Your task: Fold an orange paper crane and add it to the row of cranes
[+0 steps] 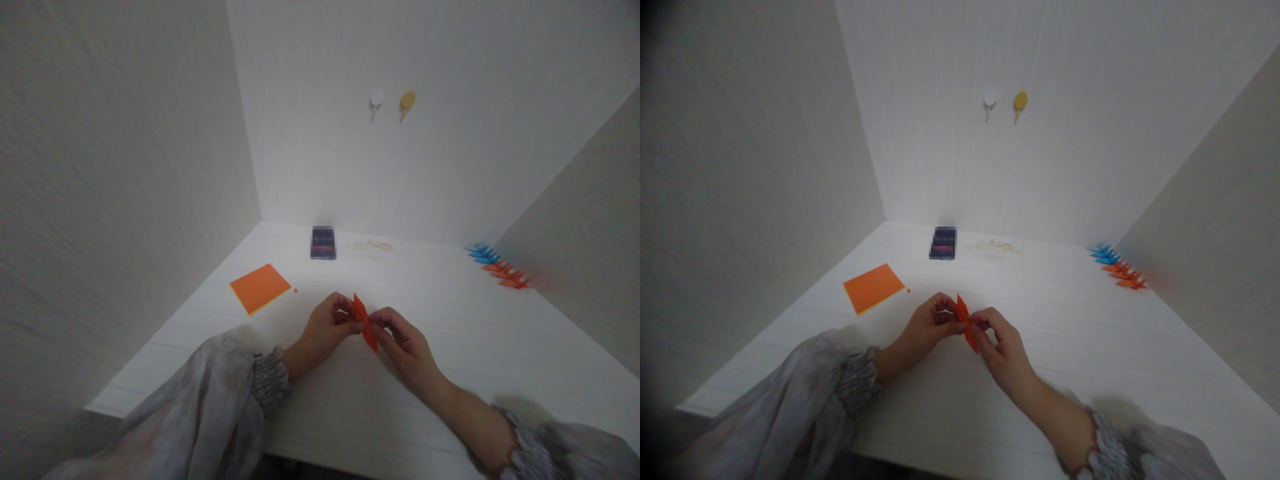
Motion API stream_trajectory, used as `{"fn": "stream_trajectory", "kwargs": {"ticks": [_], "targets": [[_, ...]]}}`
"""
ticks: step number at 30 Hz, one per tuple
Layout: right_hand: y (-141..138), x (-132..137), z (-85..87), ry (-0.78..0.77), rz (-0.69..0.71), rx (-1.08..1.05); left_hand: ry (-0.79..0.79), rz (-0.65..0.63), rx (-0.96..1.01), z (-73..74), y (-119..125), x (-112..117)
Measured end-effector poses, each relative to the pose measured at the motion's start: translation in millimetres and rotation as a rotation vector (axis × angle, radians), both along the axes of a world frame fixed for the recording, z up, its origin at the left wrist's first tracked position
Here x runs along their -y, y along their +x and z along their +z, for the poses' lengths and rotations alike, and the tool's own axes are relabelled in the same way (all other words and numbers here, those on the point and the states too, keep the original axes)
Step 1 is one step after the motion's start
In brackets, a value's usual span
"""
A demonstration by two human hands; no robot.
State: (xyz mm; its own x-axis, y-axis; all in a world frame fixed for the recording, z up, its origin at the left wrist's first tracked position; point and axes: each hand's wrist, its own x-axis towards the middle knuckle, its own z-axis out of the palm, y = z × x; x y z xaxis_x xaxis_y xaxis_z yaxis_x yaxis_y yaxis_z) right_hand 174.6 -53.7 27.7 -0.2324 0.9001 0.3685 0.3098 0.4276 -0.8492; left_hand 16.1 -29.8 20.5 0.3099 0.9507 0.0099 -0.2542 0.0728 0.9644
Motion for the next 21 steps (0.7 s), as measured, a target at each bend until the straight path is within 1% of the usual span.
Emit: {"fn": "stream_trajectory", "kwargs": {"ticks": [4, 9, 15, 21], "targets": [[0.7, -1.1, -1.7, -0.005, 0.000, 0.001, -0.023, 0.000, -0.035, 0.7, -0.2, 0.0], [1.0, -0.8, -2.3, 0.017, -0.024, 0.009, -0.010, -0.001, -0.056, 2.4, -1.1, 0.7], [-0.3, 1.0, 2.7, 0.032, -0.041, 0.030, 0.132, 0.019, -0.174, 6.6, -2.1, 3.5], [-3.8, 1.1, 5.8, 0.080, -0.120, 0.069, 0.254, 0.060, -0.296, 6.8, -2.2, 4.0]]}}
